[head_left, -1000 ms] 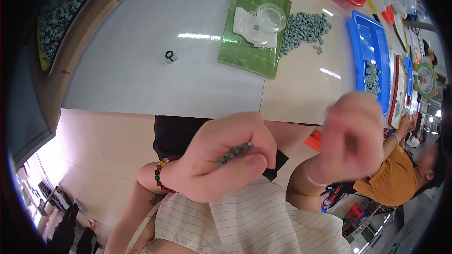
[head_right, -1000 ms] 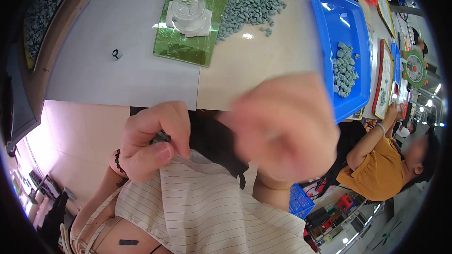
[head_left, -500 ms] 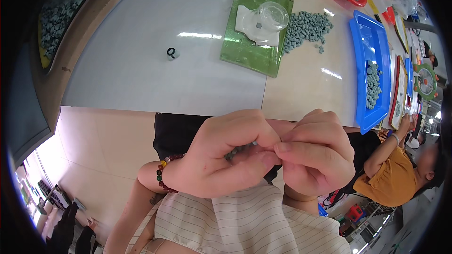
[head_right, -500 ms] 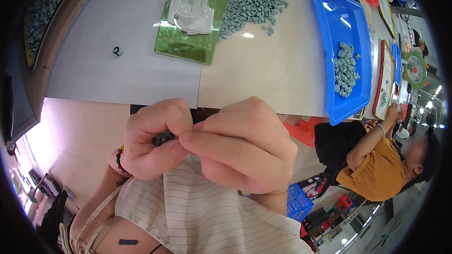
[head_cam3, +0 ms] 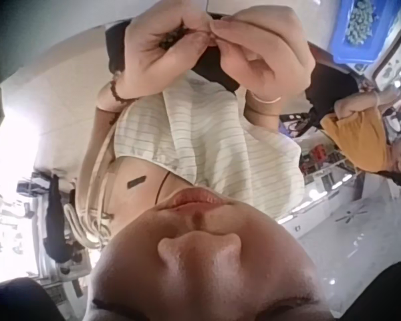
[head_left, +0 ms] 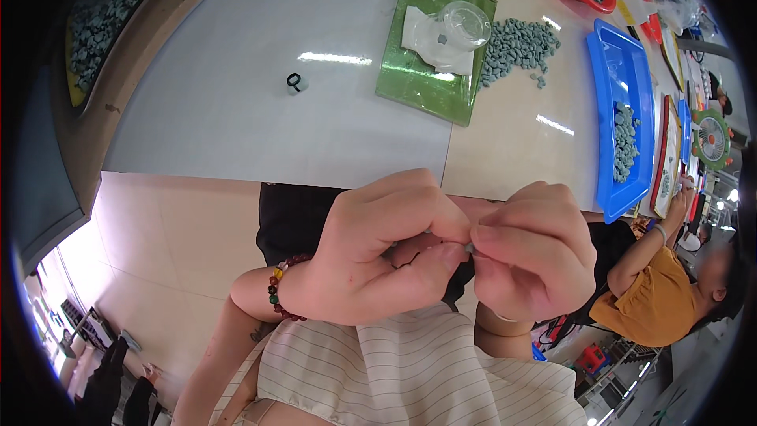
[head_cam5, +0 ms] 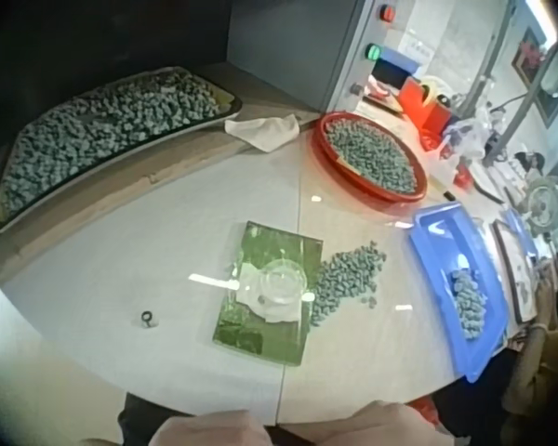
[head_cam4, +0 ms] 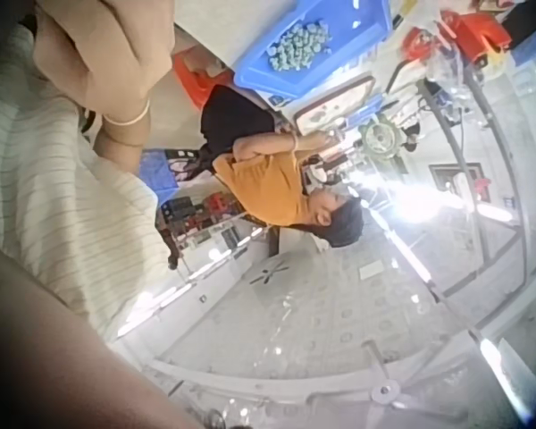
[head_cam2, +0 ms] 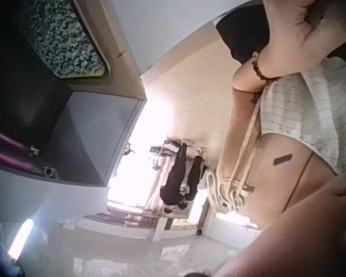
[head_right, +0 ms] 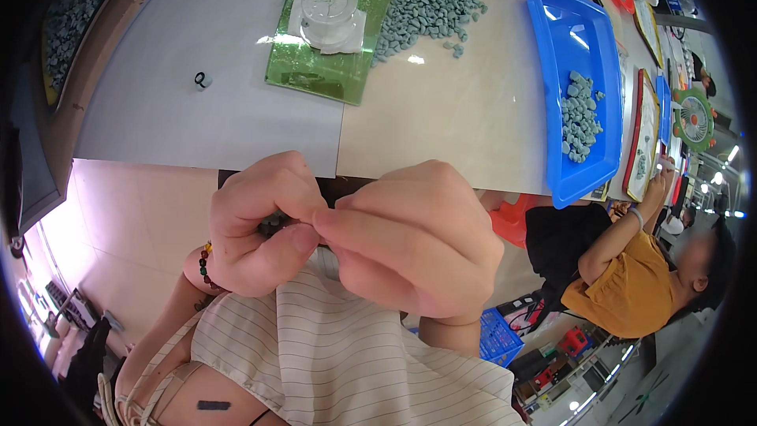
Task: The person assembles small pieces by hand, fitting components together and dispensing liquid from a squeeze bottle into a container on the table.
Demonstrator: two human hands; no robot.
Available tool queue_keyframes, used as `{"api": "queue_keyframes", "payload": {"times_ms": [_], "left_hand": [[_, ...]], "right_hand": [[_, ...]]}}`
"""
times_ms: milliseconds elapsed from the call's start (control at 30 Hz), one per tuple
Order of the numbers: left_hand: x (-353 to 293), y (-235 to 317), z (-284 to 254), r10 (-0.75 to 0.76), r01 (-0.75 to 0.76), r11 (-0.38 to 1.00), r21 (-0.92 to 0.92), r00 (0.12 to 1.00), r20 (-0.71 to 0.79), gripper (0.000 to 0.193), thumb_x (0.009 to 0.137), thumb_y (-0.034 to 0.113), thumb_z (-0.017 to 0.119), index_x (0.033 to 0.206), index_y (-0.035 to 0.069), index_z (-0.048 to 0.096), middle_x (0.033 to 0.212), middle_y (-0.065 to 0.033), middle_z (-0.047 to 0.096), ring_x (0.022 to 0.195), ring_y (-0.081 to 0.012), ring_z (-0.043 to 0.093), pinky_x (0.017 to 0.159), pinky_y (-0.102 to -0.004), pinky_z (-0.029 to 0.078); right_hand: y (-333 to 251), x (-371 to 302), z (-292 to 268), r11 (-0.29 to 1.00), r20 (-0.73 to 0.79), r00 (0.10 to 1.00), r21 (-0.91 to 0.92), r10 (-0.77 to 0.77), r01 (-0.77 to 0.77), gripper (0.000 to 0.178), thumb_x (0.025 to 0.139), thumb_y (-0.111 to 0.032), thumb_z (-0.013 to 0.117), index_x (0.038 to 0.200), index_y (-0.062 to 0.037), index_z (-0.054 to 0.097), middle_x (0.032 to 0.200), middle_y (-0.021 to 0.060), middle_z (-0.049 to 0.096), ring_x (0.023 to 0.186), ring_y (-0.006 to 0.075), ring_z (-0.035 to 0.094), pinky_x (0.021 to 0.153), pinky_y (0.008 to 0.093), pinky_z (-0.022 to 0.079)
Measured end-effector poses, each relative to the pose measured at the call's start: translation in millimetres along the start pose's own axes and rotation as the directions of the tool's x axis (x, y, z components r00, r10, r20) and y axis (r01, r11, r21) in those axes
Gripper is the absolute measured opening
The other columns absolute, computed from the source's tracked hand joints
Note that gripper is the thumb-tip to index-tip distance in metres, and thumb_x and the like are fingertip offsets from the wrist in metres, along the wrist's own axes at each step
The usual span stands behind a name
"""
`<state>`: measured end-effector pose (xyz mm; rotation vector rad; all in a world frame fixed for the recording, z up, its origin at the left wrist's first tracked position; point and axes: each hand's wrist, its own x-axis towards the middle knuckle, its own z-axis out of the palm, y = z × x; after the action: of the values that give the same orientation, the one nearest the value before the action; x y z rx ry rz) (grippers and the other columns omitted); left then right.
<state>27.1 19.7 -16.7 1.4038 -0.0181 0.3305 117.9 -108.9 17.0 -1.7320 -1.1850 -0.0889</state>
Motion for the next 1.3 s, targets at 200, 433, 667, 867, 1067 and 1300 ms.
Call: {"api": "queue_keyframes", "payload": {"times_ms": [200, 433, 667, 867, 1067, 1300], "left_hand": [[-0.1, 0.2, 0.4, 0.002, -0.002, 0.999, -0.034, 1.0, 0.001, 0.006, 0.073, 0.008, 0.056, 0.076, 0.002, 0.055, 0.068, -0.0036, 0.054, 0.057, -0.013, 0.042, 0.051, -0.0248, 0.033], [-1.8, -2.2, -3.1, 0.009, -0.012, 0.992, -0.125, 1.0, -0.019, 0.009, 0.076, 0.011, 0.056, 0.077, 0.002, 0.055, 0.069, -0.0031, 0.053, 0.057, -0.0126, 0.041, 0.05, -0.0246, 0.033], [1.1, 7.8, -5.1, -0.123, 0.111, 0.94, -0.324, 0.992, -0.019, 0.019, 0.085, 0.018, 0.05, 0.081, 0.0, 0.053, 0.076, -0.0056, 0.053, 0.054, -0.0075, 0.04, 0.053, -0.0217, 0.033], [-3.4, 6.7, -3.1, -0.122, 0.066, 0.905, -0.419, 0.987, -0.107, 0.026, 0.087, 0.026, 0.051, 0.089, 0.0, 0.045, 0.07, -0.006, 0.053, 0.052, -0.0066, 0.046, 0.049, -0.0192, 0.035], [-7.7, -2.0, -7.6, -0.058, 0.059, 0.692, -0.719, 0.998, 0.026, 0.029, 0.074, 0.012, 0.069, 0.087, 0.001, 0.045, 0.069, -0.0088, 0.057, 0.059, -0.0172, 0.06, 0.052, -0.0248, 0.047], [-10.2, -6.3, -11.5, 0.042, -0.042, 0.782, -0.622, 0.999, -0.014, 0.022, 0.071, 0.007, 0.071, 0.085, 0.002, 0.055, 0.074, -0.0079, 0.06, 0.06, -0.011, 0.056, 0.051, -0.0212, 0.043]], "right_hand": [[5.6, 3.6, -0.3, 0.996, -0.01, 0.996, 0.024, -0.088, 0.088, 0.011, 0.061, -0.008, 0.066, 0.067, -0.0022, 0.059, 0.066, 0.007, 0.055, 0.054, 0.0158, 0.049, 0.048, 0.0238, 0.036], [-1.3, 11.1, -0.1, 1.0, 0.067, 0.997, 0.013, -0.024, 0.024, 0.017, 0.056, -0.004, 0.067, 0.072, -0.0039, 0.061, 0.069, 0.0062, 0.056, 0.059, 0.018, 0.051, 0.05, 0.0255, 0.04], [3.7, 37.8, -8.0, 0.966, -0.004, 0.994, -0.234, -0.112, 0.108, 0.023, 0.055, 0.005, 0.066, 0.076, -0.0047, 0.063, 0.073, 0.0062, 0.058, 0.062, 0.0189, 0.054, 0.052, 0.0261, 0.043], [33.7, 67.6, 11.7, 0.893, -0.003, 0.99, -0.431, -0.143, 0.127, 0.009, 0.07, 0.007, 0.061, 0.077, 0.0024, 0.059, 0.074, 0.0071, 0.058, 0.061, 0.0128, 0.049, 0.05, 0.0223, 0.036], [41.1, 72.8, 11.0, 0.803, 0.098, 0.973, -0.551, -0.208, 0.227, 0.01, 0.068, 0.005, 0.064, 0.075, -0.0008, 0.06, 0.075, 0.0045, 0.059, 0.059, 0.0112, 0.048, 0.049, 0.0216, 0.036], [26.1, 65.3, 13.6, 0.848, 0.007, 0.985, -0.507, -0.171, 0.151, 0.008, 0.07, 0.006, 0.06, 0.077, 0.0023, 0.058, 0.076, 0.0081, 0.058, 0.065, 0.0137, 0.05, 0.053, 0.0235, 0.038]]}}
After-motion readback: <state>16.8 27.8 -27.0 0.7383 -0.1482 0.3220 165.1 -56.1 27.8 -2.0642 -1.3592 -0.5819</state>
